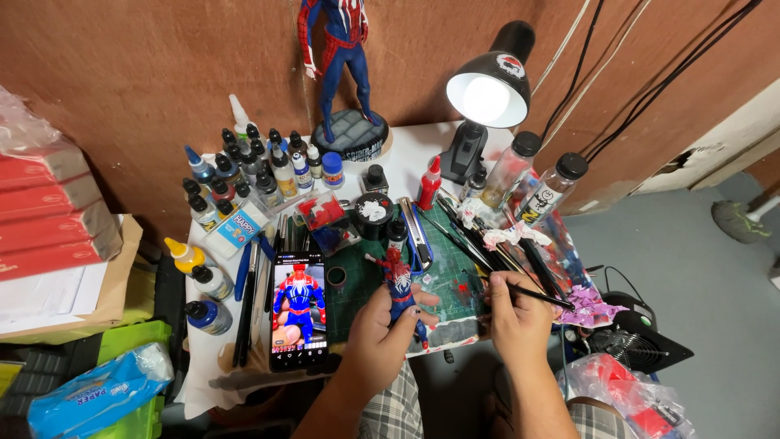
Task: Painting a Spider-Man action figure using a small paintbrush and referencing an image on a smartphone.
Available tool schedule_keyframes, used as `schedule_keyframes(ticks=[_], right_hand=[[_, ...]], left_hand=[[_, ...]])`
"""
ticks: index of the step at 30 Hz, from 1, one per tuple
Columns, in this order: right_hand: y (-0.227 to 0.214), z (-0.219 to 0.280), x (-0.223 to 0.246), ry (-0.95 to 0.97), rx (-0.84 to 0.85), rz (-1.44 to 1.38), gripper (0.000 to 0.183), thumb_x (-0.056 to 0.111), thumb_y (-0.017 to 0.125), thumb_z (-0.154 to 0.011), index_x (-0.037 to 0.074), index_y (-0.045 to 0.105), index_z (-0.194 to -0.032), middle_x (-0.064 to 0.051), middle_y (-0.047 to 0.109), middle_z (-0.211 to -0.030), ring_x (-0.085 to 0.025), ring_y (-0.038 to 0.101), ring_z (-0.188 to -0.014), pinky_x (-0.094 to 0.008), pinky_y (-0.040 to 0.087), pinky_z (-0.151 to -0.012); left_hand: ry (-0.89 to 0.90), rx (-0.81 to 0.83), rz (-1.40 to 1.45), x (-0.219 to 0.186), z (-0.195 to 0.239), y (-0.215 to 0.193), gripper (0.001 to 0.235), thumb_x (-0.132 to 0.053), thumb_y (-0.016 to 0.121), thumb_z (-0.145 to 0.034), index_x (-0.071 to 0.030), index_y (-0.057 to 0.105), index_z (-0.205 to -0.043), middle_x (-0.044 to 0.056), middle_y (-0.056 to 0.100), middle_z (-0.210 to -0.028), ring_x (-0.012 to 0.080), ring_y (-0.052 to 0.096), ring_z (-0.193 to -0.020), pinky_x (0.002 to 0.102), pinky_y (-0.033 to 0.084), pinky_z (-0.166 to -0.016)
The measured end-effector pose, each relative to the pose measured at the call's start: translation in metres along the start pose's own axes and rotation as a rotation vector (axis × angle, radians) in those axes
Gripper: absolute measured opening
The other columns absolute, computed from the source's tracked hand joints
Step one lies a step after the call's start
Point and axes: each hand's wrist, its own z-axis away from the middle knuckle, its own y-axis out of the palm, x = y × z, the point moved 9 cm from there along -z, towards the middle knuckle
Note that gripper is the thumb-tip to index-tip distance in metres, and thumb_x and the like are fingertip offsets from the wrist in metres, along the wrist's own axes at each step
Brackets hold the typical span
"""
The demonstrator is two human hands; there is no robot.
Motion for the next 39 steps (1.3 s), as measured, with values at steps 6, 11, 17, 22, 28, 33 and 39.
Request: schedule_keyframes(ticks=[6, 11, 17, 22, 28, 33, 39], right_hand=[[0.0, -0.001, 0.0, 0.012, -0.005, -0.005, 0.023, 0.023, 0.061, -0.101, 0.007, 0.075, -0.093, -0.003, 0.073, -0.077, -0.014, 0.07, -0.072, -0.029, 0.053, -0.067], [0.0, 0.0, -0.007, 0.051, -0.027, -0.053, 0.024, 0.024, 0.061, -0.102, 0.006, 0.074, -0.095, -0.005, 0.073, -0.083, -0.015, 0.071, -0.071, -0.028, 0.054, -0.063], [0.0, 0.0, -0.014, 0.097, -0.064, -0.085, 0.02, 0.023, 0.063, -0.102, 0.006, 0.073, -0.097, -0.006, 0.073, -0.082, -0.014, 0.07, -0.07, -0.027, 0.054, -0.065], [-0.01, 0.0, -0.029, 0.201, -0.146, -0.088, 0.02, 0.027, 0.063, -0.104, 0.011, 0.072, -0.1, 0.001, 0.071, -0.086, -0.011, 0.065, -0.084, -0.027, 0.048, -0.078], [-0.005, -0.008, -0.053, 0.31, -0.23, -0.833, 0.024, 0.017, 0.057, -0.109, 0.001, 0.06, -0.091, -0.014, 0.055, -0.064, -0.022, 0.056, -0.056, -0.032, 0.055, -0.052], [-0.004, -0.011, -0.068, 0.374, -0.228, -0.945, 0.023, 0.018, 0.058, -0.107, 0.004, 0.061, -0.09, -0.014, 0.058, -0.065, -0.022, 0.056, -0.056, -0.034, 0.056, -0.054], [0.001, 0.013, -0.056, 0.295, -0.036, -1.163, 0.023, 0.018, 0.068, -0.099, 0.003, 0.065, -0.116, -0.02, 0.065, -0.088, -0.027, 0.067, -0.084, -0.044, 0.063, -0.082]], left_hand=[[-0.008, 0.007, -0.007, 0.002, 0.0, 0.0, 0.029, -0.011, 0.048, -0.099, -0.003, 0.059, -0.124, 0.01, 0.078, -0.115, 0.019, 0.081, -0.088, 0.034, 0.062, -0.09], [-0.022, 0.01, -0.001, 0.001, 0.0, 0.001, 0.029, -0.012, 0.048, -0.099, -0.003, 0.059, -0.124, 0.01, 0.078, -0.115, 0.0188, 0.08, -0.089, 0.034, 0.062, -0.091], [0.006, 0.012, 0.004, 0.004, -0.001, 0.001, 0.028, -0.011, 0.048, -0.1, -0.003, 0.059, -0.124, 0.011, 0.078, -0.115, 0.02, 0.081, -0.088, 0.035, 0.062, -0.09], [-0.019, 0.01, -0.007, 0.004, 0.0, 0.0, 0.029, -0.011, 0.048, -0.099, -0.004, 0.06, -0.124, 0.009, 0.078, -0.115, 0.019, 0.081, -0.088, 0.035, 0.061, -0.091], [0.043, 0.021, -0.006, 0.005, 0.0, 0.001, 0.027, -0.01, 0.047, -0.101, -0.003, 0.058, -0.124, 0.012, 0.077, -0.116, 0.0207, 0.08, -0.089, 0.037, 0.062, -0.09], [0.074, 0.016, -0.03, 0.004, 0.0, 0.0, 0.026, -0.011, 0.047, -0.101, -0.004, 0.058, -0.124, 0.012, 0.077, -0.111, 0.021, 0.08, -0.087, 0.037, 0.062, -0.09], [-0.058, 0.017, 0.109, 0.009, 0.002, 0.008, 0.019, -0.01, 0.046, -0.102, -0.008, 0.058, -0.117, 0.01, 0.074, -0.102, 0.0223, 0.082, -0.083, 0.033, 0.061, -0.082]])
